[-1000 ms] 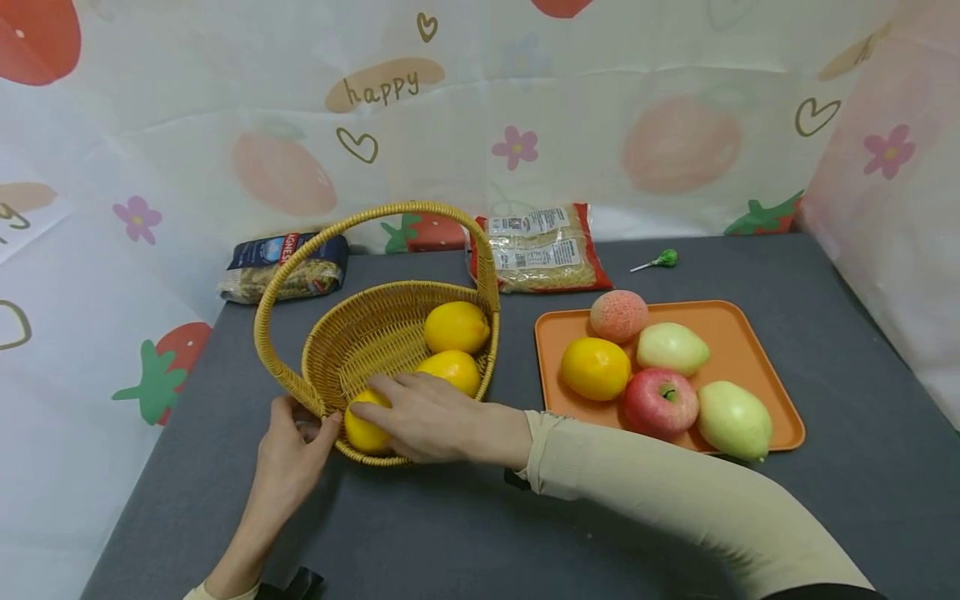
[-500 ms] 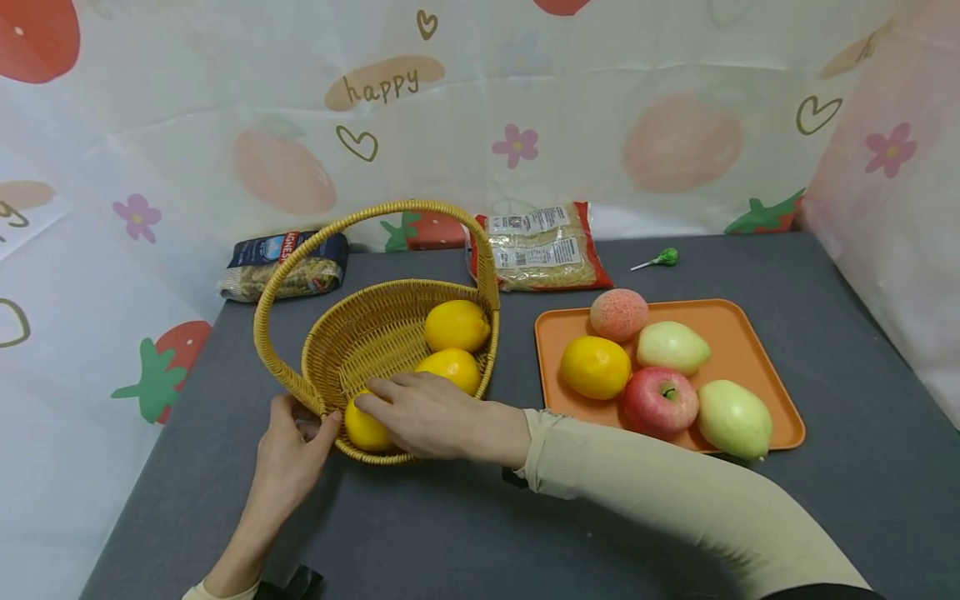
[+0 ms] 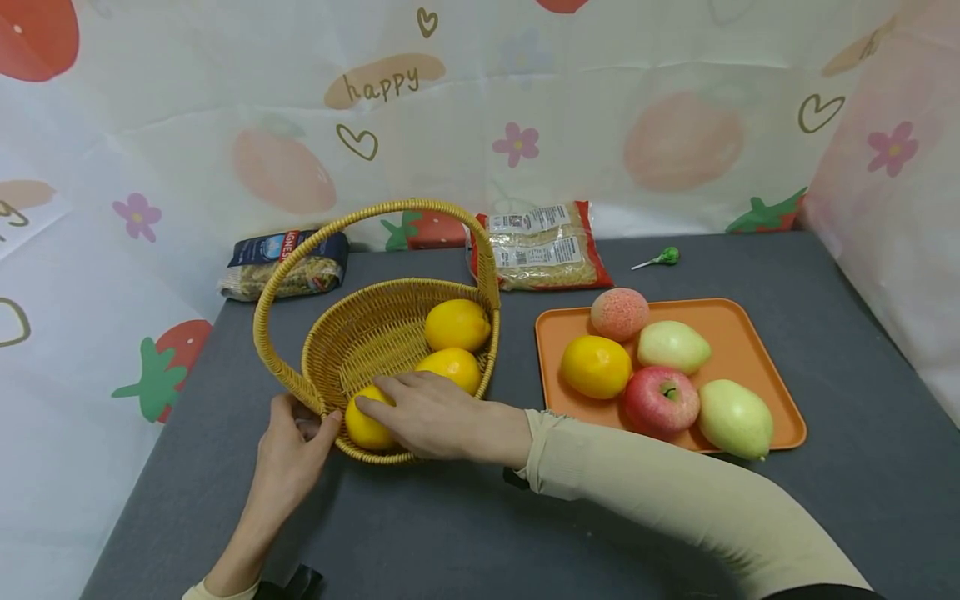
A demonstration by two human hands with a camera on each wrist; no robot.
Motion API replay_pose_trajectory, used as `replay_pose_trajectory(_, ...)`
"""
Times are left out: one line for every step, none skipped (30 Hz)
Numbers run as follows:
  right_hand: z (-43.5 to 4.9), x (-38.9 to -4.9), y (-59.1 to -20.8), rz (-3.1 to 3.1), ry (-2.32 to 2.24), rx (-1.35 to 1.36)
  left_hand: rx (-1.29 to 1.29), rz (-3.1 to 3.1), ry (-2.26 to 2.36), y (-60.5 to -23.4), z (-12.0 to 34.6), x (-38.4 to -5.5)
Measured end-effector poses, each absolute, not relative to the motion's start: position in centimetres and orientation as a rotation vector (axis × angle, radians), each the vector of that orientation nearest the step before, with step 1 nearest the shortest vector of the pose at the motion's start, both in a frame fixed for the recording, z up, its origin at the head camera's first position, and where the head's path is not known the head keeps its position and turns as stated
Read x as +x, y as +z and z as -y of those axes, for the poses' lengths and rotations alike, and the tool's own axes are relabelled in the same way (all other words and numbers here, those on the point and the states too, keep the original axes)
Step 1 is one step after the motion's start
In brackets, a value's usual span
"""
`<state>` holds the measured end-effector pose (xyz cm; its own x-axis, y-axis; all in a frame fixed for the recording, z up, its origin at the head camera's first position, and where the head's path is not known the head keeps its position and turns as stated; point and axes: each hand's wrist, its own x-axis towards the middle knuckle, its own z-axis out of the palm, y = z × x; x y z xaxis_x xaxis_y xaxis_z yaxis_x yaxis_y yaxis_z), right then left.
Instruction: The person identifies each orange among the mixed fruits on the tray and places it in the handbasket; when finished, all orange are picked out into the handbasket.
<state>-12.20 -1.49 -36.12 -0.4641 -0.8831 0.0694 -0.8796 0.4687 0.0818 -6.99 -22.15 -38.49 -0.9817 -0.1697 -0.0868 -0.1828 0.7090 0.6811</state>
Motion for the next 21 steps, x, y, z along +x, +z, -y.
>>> replay_pose_trajectory(1.48,-12.19,-36.09,2.611,-0.061,1.566,-0.298,-2.889,1.153,-38.48,22.14,-6.98)
replay_pose_trajectory(1.47,-12.18,-36.05,2.617,-0.069,1.564,-0.300,-2.889,1.154,-38.46,22.12,-6.98)
replay_pose_trajectory(1.46,-12.17,-36.03,2.623,-0.074,1.563,-0.302,-2.890,1.157,-38.44,22.10,-6.98)
replay_pose_trajectory(1.46,-12.18,-36.00,2.627,-0.077,1.562,-0.306,-2.892,1.155,-38.43,22.08,-6.98)
replay_pose_trajectory(1.45,-12.18,-36.00,2.631,-0.080,1.562,-0.310,-2.893,1.155,-38.43,22.07,-6.99)
replay_pose_trajectory(1.45,-12.19,-36.02,2.635,-0.083,1.561,-0.313,-2.894,1.155,-38.42,22.06,-6.99)
replay_pose_trajectory(1.44,-12.18,-36.01,2.637,-0.086,1.560,-0.315,-2.895,1.156,-38.43,22.06,-7.00)
replay_pose_trajectory(1.44,-12.18,-36.03,2.637,-0.086,1.559,-0.316,-2.896,1.156,-38.43,22.06,-7.01)
replay_pose_trajectory(1.44,-12.18,-36.04,2.639,-0.086,1.558,-0.318,-2.897,1.155,-38.43,22.06,-7.02)
replay_pose_trajectory(1.45,-12.18,-36.06,2.639,-0.090,1.556,-0.320,-2.898,1.152,-38.44,22.05,-7.04)
replay_pose_trajectory(1.46,-12.17,-36.06,2.640,-0.092,1.555,-0.320,-2.898,1.151,-38.46,22.05,-7.05)
replay_pose_trajectory(1.46,-12.16,-36.05,2.638,-0.094,1.554,-0.320,-2.897,1.150,-38.48,22.06,-7.08)
replay_pose_trajectory(1.47,-12.14,-36.05,2.636,-0.097,1.553,-0.318,-2.897,1.149,-38.50,22.08,-7.08)
replay_pose_trajectory(1.48,-12.13,-36.05,2.635,-0.100,1.552,-0.317,-2.895,1.148,-38.50,22.08,-7.07)
replay_pose_trajectory(1.48,-12.11,-36.06,2.635,-0.104,1.551,-0.315,-2.893,1.148,-38.49,22.09,-7.05)
replay_pose_trajectory(1.48,-12.09,-36.06,2.634,-0.107,1.551,-0.312,-2.891,1.150,-38.48,22.11,-7.04)
replay_pose_trajectory(1.47,-12.08,-36.05,2.634,-0.105,1.552,-0.310,-2.888,1.151,-38.47,22.12,-7.02)
replay_pose_trajectory(1.47,-12.09,-36.07,2.634,-0.103,1.553,-0.308,-2.887,1.151,-38.45,22.14,-7.00)
replay_pose_trajectory(1.43,-12.11,-36.11,2.632,-0.093,1.555,-0.306,-2.885,1.153,-38.43,22.14,-6.97)
replay_pose_trajectory(1.37,-12.13,-36.12,2.633,-0.082,1.558,-0.305,-2.884,1.152,-38.40,22.14,-6.95)
replay_pose_trajectory(1.28,-12.15,-36.11,2.637,-0.064,1.562,-0.306,-2.883,1.151,-38.38,22.15,-6.94)
